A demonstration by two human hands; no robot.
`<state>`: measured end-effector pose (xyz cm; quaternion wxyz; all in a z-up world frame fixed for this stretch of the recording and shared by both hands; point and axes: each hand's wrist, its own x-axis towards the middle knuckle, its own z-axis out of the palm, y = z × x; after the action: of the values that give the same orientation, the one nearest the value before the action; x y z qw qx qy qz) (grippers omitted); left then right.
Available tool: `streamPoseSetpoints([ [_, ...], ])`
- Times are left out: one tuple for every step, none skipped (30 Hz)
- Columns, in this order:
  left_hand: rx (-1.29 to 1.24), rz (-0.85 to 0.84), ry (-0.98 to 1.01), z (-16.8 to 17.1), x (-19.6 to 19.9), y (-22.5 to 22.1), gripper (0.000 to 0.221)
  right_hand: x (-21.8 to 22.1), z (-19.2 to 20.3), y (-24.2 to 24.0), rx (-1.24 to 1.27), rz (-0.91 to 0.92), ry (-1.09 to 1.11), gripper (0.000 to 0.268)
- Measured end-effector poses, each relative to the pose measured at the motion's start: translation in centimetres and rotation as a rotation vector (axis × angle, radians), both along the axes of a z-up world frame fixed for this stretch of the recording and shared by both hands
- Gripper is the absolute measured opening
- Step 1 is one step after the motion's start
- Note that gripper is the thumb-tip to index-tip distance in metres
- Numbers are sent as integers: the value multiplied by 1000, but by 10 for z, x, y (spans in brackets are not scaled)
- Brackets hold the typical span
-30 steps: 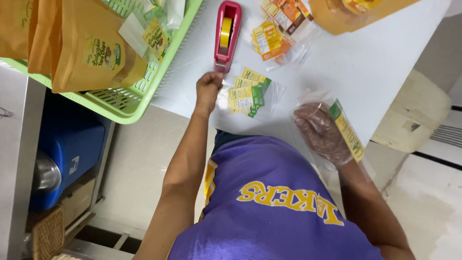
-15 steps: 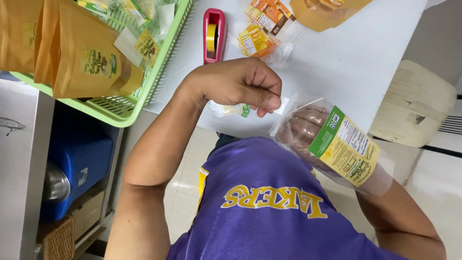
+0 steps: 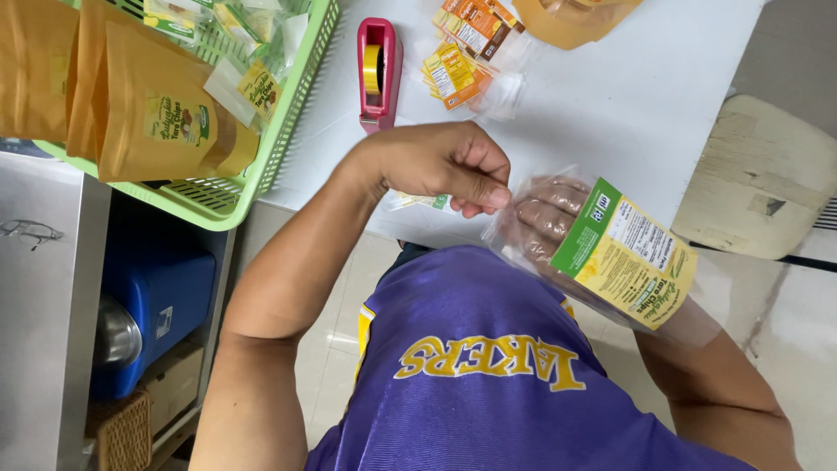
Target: Packing small sachets into plastic bags and applying labels at a workstation
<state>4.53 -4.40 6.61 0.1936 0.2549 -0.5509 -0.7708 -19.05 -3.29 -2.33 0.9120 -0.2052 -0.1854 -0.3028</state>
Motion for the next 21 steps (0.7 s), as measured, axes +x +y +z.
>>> streamPoseSetpoints([
  [-1,4,-2,-13,-5,3,22,12,-53,-11,-1,4,-2,32],
  [69,12,36,-27,-9,7,23,28,-104,-16,82,182,-270,32],
  [138,23,73,-40,-13,10,24,55,-153,-21,164,366,-538,32],
  [135,30,71,-61,-18,13,24,38,-145,-9,163,374,-540,32],
  [151,30,42,-82,-21,15,26,23,-138,0,347,407,-637,26],
  [168,29,15,-102,-22,17,34,9,-130,9,534,439,-728,20],
  [161,67,1,-121,-30,26,34,1,-121,20,539,481,-734,20],
  [256,84,74,-140,-37,34,37,-8,-113,30,837,535,-854,13],
  [343,98,152,-161,-44,38,40,-18,-106,38,1139,581,-953,12],
  [330,132,142,-159,-45,41,40,-27,-99,36,1144,621,-945,12],
  [424,246,198,-157,-51,45,38,-42,-91,37,1458,642,-1017,17],
  [517,359,257,-157,-58,49,37,-56,-83,38,1779,649,-1070,26],
  [508,378,262,-147,-54,49,37,-59,-74,32,1786,665,-1050,26],
  [424,480,162,-137,-50,48,50,-62,-65,27,2112,643,-1078,35],
  [339,578,61,-127,-46,47,64,-65,-55,20,2440,598,-1085,44],
  [331,596,66,-133,-42,49,64,-45,-35,17,2446,608,-1059,44],
  [218,615,167,-139,-36,50,67,-24,-16,15,2814,934,-1711,34],
  [104,629,266,-145,-31,50,74,-4,3,13,2979,1304,-2513,26],
  [102,637,270,-142,-22,52,74,-2,-7,10,2991,1293,-2501,26],
  [21,603,168,-139,-13,53,84,-1,-17,6,3075,1528,-2425,20],
  [-59,567,63,-136,-4,55,94,0,-27,3,3147,1781,-2325,16],
])
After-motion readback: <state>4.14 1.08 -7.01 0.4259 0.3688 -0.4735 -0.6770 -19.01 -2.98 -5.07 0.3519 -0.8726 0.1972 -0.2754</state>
